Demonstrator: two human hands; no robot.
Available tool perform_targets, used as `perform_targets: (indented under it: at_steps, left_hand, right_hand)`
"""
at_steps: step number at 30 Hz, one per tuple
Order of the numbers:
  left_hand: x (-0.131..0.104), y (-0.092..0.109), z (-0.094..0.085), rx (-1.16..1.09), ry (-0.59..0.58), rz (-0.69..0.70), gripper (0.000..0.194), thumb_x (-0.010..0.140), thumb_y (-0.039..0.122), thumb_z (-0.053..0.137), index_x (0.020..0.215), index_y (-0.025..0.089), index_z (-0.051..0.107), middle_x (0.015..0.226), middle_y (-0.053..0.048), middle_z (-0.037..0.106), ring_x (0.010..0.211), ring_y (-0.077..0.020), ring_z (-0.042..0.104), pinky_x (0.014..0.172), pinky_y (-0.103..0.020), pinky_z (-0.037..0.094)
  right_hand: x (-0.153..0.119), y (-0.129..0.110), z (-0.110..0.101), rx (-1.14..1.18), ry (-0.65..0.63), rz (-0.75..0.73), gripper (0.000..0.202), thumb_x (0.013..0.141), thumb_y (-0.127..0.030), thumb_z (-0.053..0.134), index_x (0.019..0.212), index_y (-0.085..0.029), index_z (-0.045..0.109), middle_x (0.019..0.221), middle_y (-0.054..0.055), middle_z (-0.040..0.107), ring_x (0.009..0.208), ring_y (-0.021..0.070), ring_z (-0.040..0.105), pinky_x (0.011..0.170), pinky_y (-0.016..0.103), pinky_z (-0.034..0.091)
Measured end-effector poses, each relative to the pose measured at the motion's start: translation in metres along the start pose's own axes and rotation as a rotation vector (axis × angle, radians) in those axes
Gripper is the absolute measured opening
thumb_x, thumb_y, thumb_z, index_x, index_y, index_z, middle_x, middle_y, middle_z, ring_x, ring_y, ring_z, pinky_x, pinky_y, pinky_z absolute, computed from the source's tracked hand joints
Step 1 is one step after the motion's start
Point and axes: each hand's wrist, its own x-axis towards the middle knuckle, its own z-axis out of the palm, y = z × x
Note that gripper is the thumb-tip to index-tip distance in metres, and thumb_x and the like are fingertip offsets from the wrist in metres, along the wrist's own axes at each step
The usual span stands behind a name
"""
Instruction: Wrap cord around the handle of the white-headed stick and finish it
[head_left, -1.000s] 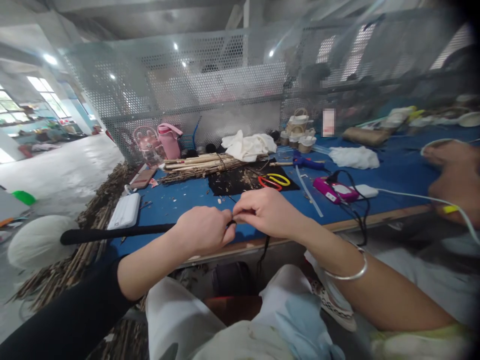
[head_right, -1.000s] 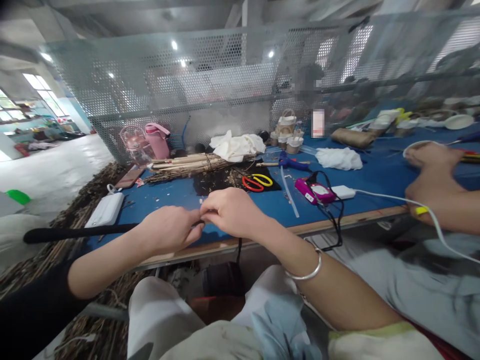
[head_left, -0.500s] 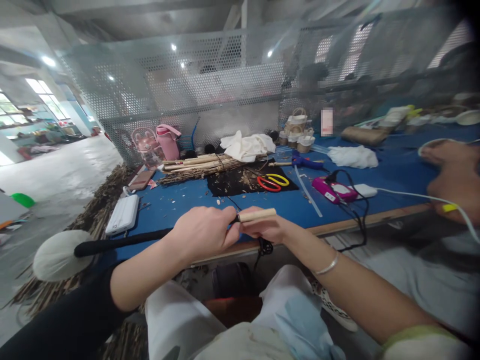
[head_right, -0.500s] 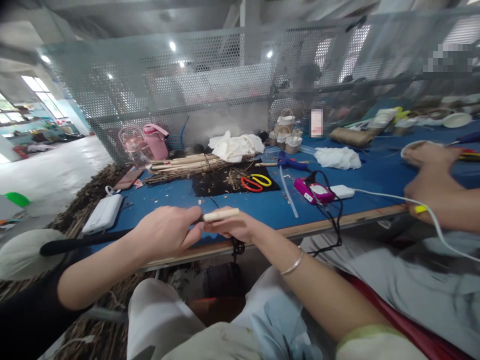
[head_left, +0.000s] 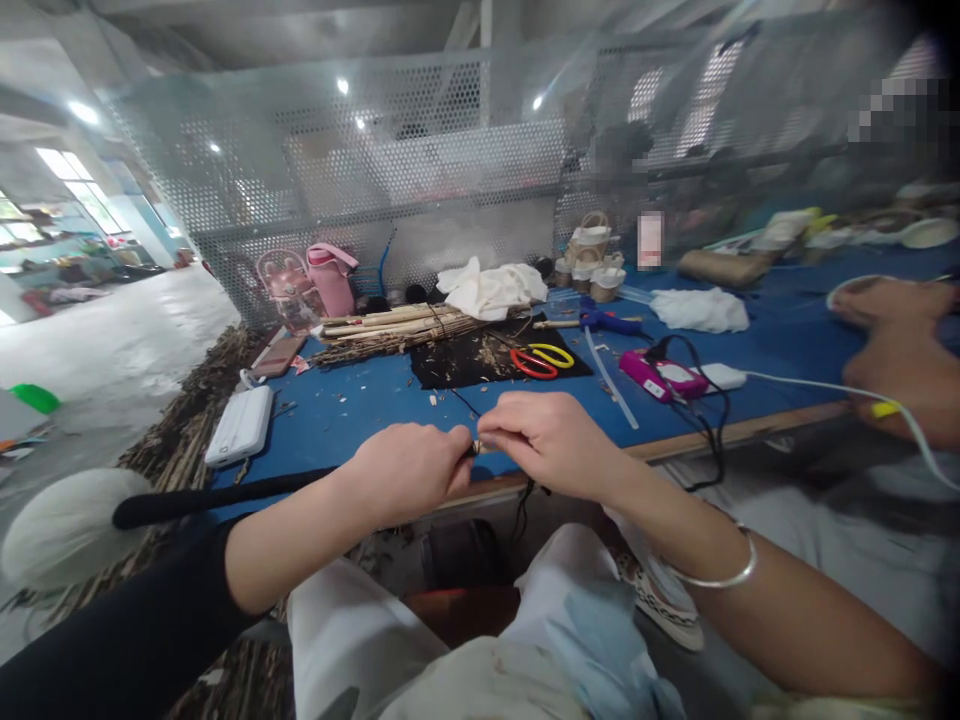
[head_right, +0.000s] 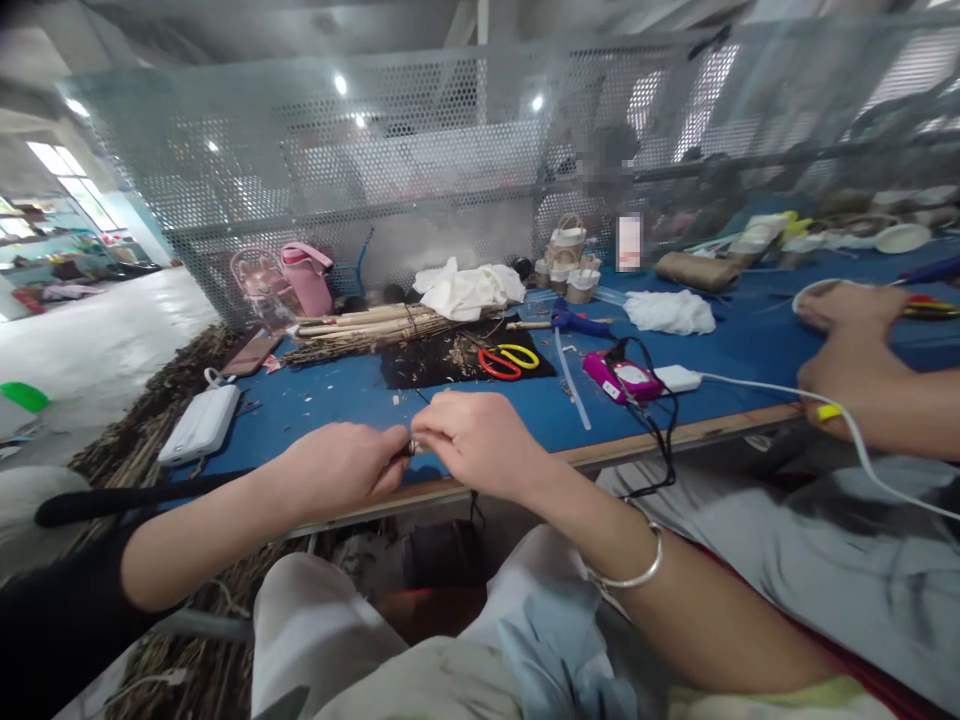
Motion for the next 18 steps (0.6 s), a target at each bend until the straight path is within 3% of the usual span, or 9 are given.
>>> perform_targets:
  at_steps: [5,9,11,13,15,17,18]
  left_hand:
    - [0.002,-0.002,0.0,0.033,0.03,0.048,0.034,0.087,0.039,0.035,0.089,0.017,0.061,0.065,-0.01,0.066,0.058,-0.026,0.064,0.053,-0.033,0.046]
    - [0.008,-0.008,0.003,0.021,0.014,0.118,0.043,0.087,0.05,0.034,0.084,0.017,0.061,0.064,-0.009,0.064,0.055,-0.0237,0.062,0.054,-0.033,0.045]
    - [0.007,-0.008,0.006,-0.005,0.067,0.18,0.042,0.087,0.051,0.035,0.085,0.017,0.06,0.069,-0.008,0.064,0.062,-0.0229,0.062,0.059,-0.033,0.046]
    - [0.0,-0.002,0.013,-0.082,0.243,0.185,0.036,0.087,0.048,0.039,0.089,0.017,0.058,0.082,-0.009,0.064,0.078,-0.0232,0.061,0.07,-0.035,0.046]
    - [-0.011,0.012,0.027,-0.265,0.505,0.068,0.032,0.087,0.047,0.043,0.088,0.018,0.056,0.091,-0.01,0.062,0.089,-0.0224,0.056,0.079,-0.036,0.044]
    - [-0.021,0.031,0.047,-0.601,0.752,-0.23,0.031,0.089,0.041,0.039,0.068,0.019,0.047,0.068,-0.004,0.054,0.07,-0.0156,0.052,0.066,-0.028,0.043]
    - [-0.025,0.041,0.058,-0.795,0.774,-0.381,0.036,0.09,0.041,0.036,0.062,0.02,0.039,0.058,0.0,0.046,0.058,-0.0127,0.047,0.058,-0.025,0.041]
  right_hand:
    - [0.001,0.002,0.01,0.176,-0.023,0.16,0.017,0.086,-0.023,0.05,0.077,-0.018,0.064,0.072,0.001,0.062,0.066,0.0122,0.053,0.06,0.022,0.033]
    - [-0.01,-0.003,0.023,0.326,-0.087,0.345,0.023,0.091,-0.028,0.039,0.078,-0.019,0.056,0.055,-0.004,0.052,0.051,0.0107,0.046,0.052,0.022,0.03]
    - [-0.019,-0.004,0.027,0.378,-0.064,0.387,0.022,0.091,-0.029,0.038,0.078,-0.019,0.053,0.054,-0.005,0.049,0.051,0.0108,0.045,0.052,0.022,0.031]
    - [-0.03,-0.006,0.031,0.395,-0.013,0.447,0.021,0.091,-0.029,0.038,0.078,-0.02,0.051,0.054,-0.005,0.047,0.052,0.0111,0.045,0.052,0.022,0.031]
    - [-0.041,-0.01,0.035,0.387,0.02,0.512,0.021,0.091,-0.029,0.037,0.077,-0.02,0.05,0.054,-0.005,0.046,0.052,0.0114,0.045,0.052,0.022,0.031]
    - [-0.051,-0.015,0.041,0.353,0.055,0.56,0.02,0.09,-0.029,0.038,0.076,-0.021,0.049,0.055,-0.004,0.047,0.053,0.0122,0.046,0.052,0.023,0.031]
    - [-0.055,-0.018,0.045,0.341,0.076,0.58,0.02,0.09,-0.029,0.038,0.076,-0.02,0.05,0.056,-0.003,0.049,0.054,0.0126,0.047,0.052,0.023,0.032]
